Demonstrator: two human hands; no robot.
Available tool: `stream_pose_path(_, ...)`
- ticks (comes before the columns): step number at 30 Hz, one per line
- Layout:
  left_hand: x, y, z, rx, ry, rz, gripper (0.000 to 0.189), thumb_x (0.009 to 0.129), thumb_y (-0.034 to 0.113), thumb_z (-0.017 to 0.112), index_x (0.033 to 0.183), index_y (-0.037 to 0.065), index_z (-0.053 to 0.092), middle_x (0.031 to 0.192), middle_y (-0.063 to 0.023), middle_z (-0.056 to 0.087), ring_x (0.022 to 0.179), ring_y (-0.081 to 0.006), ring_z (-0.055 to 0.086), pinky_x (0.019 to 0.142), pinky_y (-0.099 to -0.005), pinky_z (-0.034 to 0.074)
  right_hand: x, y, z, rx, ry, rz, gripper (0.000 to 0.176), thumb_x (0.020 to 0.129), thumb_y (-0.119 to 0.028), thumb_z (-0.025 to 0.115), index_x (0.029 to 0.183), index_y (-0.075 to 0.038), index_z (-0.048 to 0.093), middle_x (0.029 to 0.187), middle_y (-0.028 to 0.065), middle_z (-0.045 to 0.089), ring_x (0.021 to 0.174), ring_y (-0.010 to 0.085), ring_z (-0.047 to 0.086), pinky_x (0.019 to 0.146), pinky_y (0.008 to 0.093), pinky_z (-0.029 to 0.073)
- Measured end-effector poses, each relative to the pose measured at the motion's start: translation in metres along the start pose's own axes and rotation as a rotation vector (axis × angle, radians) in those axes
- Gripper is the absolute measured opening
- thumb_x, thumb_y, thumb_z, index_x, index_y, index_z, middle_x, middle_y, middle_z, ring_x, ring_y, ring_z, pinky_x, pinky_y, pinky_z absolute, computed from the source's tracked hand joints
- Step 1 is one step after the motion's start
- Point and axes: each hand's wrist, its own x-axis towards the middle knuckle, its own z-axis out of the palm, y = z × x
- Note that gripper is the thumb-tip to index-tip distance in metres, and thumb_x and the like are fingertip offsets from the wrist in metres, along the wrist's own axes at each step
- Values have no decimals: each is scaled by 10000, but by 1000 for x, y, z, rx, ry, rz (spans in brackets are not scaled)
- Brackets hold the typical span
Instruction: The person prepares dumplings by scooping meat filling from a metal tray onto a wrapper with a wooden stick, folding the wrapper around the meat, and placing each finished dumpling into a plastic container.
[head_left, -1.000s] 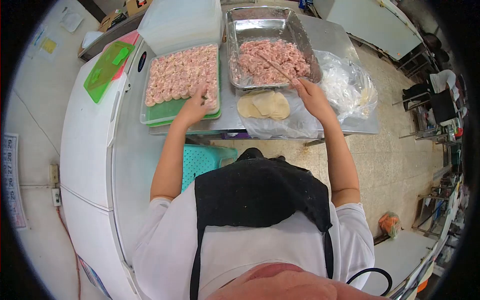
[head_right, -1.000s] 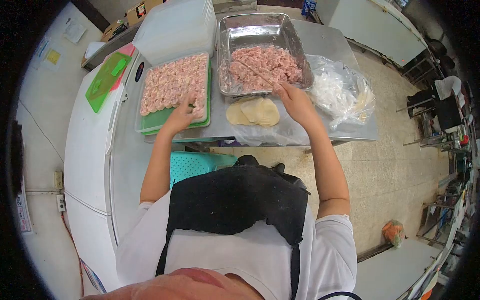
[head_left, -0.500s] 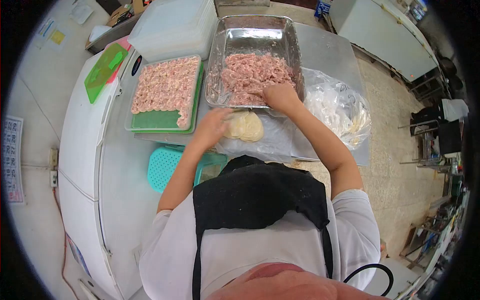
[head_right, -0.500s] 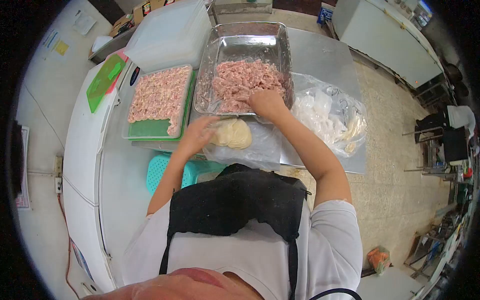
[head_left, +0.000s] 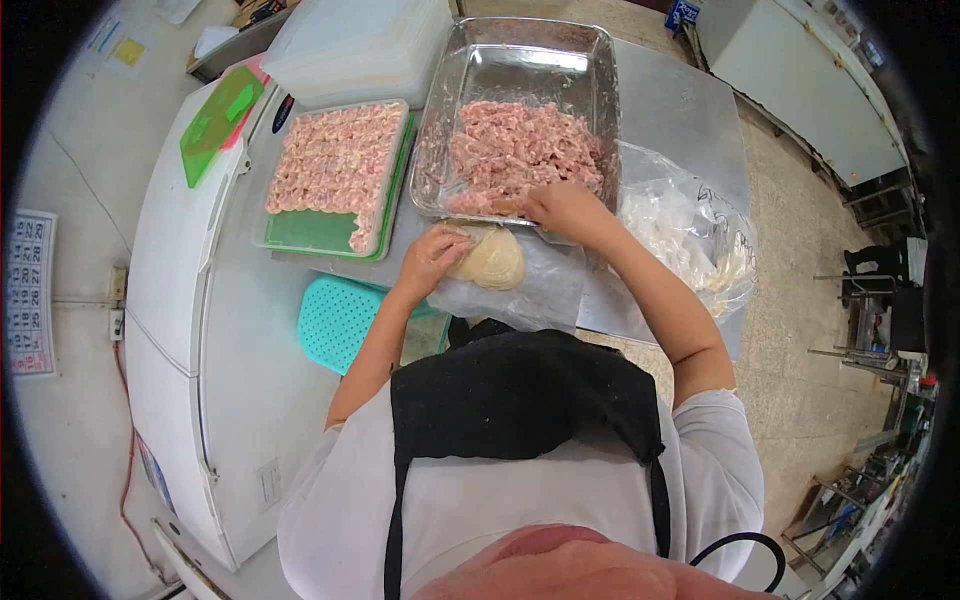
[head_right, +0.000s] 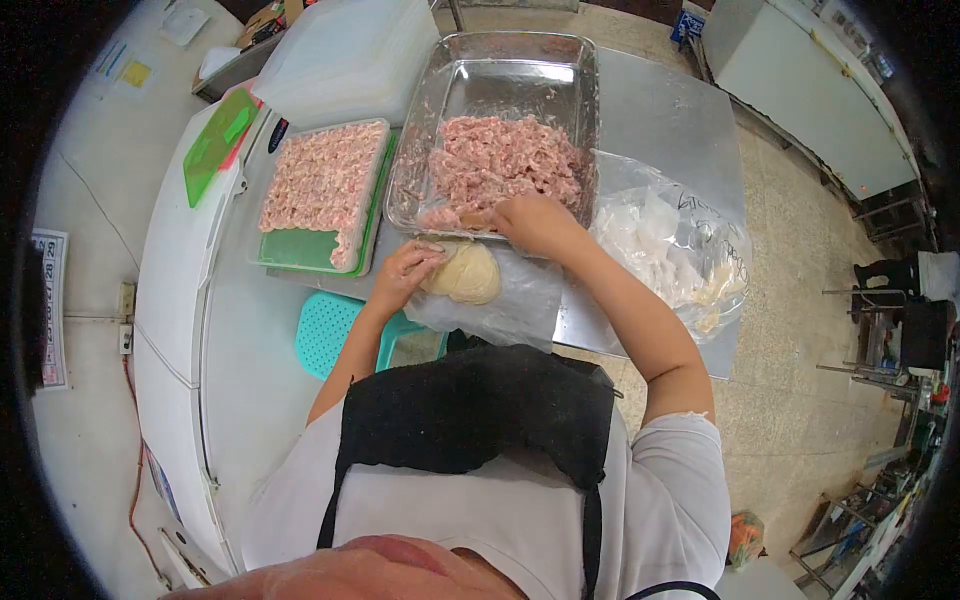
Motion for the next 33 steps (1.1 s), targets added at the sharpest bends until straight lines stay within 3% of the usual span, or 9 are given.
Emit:
stream_pose_path(4, 2, -8, -12, -104, 9, -252, 195, 881, 198, 598, 930, 26, 676, 911, -82, 646, 839, -185, 611, 721, -292, 469, 25, -15, -19, -114, 42, 50, 320, 891, -301, 501, 768, -64, 679, 732, 142, 664, 698, 337, 657, 622, 473, 506)
stream_pose_path(6, 5, -16, -18, -127, 21, -364, 201, 897, 204, 583, 951, 31, 672, 922, -77, 651, 853, -180, 608, 725, -292, 467, 36, -21, -3, -387, -75, -43, 258, 850, -246, 525, 742, -73, 684, 721, 134, 666, 685, 302, 667, 598, 454, 510)
stream_pose_path(9, 8, -31, -30, -467, 224, -446, 241, 937, 215, 544, 1059, 20, 617, 989, -84, 650, 934, -205, 615, 778, -329, 493, 21, -50, 22, -349, 24, -83, 220, 813, -192, 535, 729, -58, 689, 722, 143, 670, 689, 282, 674, 594, 438, 518)
stream_pose_path(11, 13, -20, -48, -1442, 271, -557, 273, 955, 211, 517, 1136, 9, 548, 1059, -107, 636, 1020, -233, 609, 855, -379, 510, 24, -59, 22, -299, -25, -19, 223, 809, -170, 523, 730, -35, 681, 733, 159, 666, 691, 308, 667, 622, 439, 519)
stream_pose_path(15, 17, -13, -83, -1284, 279, -403, 299, 959, 211, 505, 1172, 1, 515, 1109, -136, 618, 1054, -252, 603, 921, -421, 501, 39, -64, 11, -69, 23, 148, 197, 774, -152, 536, 710, -24, 671, 720, 162, 662, 698, 318, 667, 638, 438, 521)
stream_pose_path(22, 30, -21, -133, -1504, 328, -422, 319, 918, 139, 555, 1199, -5, 505, 1161, -139, 594, 1064, -256, 592, 909, -401, 496, 46, -71, 12, -568, 5, 151, 182, 763, -166, 572, 678, -42, 674, 682, 157, 651, 664, 314, 664, 578, 407, 519)
stream_pose_path(26, 41, -42, -131, -1396, 428, -482, 303, 917, 141, 547, 1180, -7, 514, 1146, -147, 594, 1050, -270, 597, 886, -400, 501, 44, -102, 27, -433, 12, 106, 182, 764, -165, 572, 702, -33, 680, 692, 169, 650, 675, 323, 661, 599, 434, 515)
stream_pose_path(28, 47, -41, -132, -1394, 425, -468, 306, 916, 143, 551, 1178, -9, 511, 1153, -153, 588, 1059, -275, 591, 891, -402, 499, 51, -101, 26, -296, -113, 289, 228, 809, -199, 559, 738, -15, 675, 724, 199, 641, 722, 353, 650, 647, 458, 509)
stream_pose_path(33, 75, -54, -124, -1477, 439, -453, 332, 897, 95, 528, 1208, -14, 486, 1204, -166, 556, 1109, -288, 562, 920, -409, 488, 38, -83, 18, 104, 19, 386, 296, 860, -248, 546, 777, 15, 652, 761, 226, 623, 742, 376, 624, 670, 458, 482)
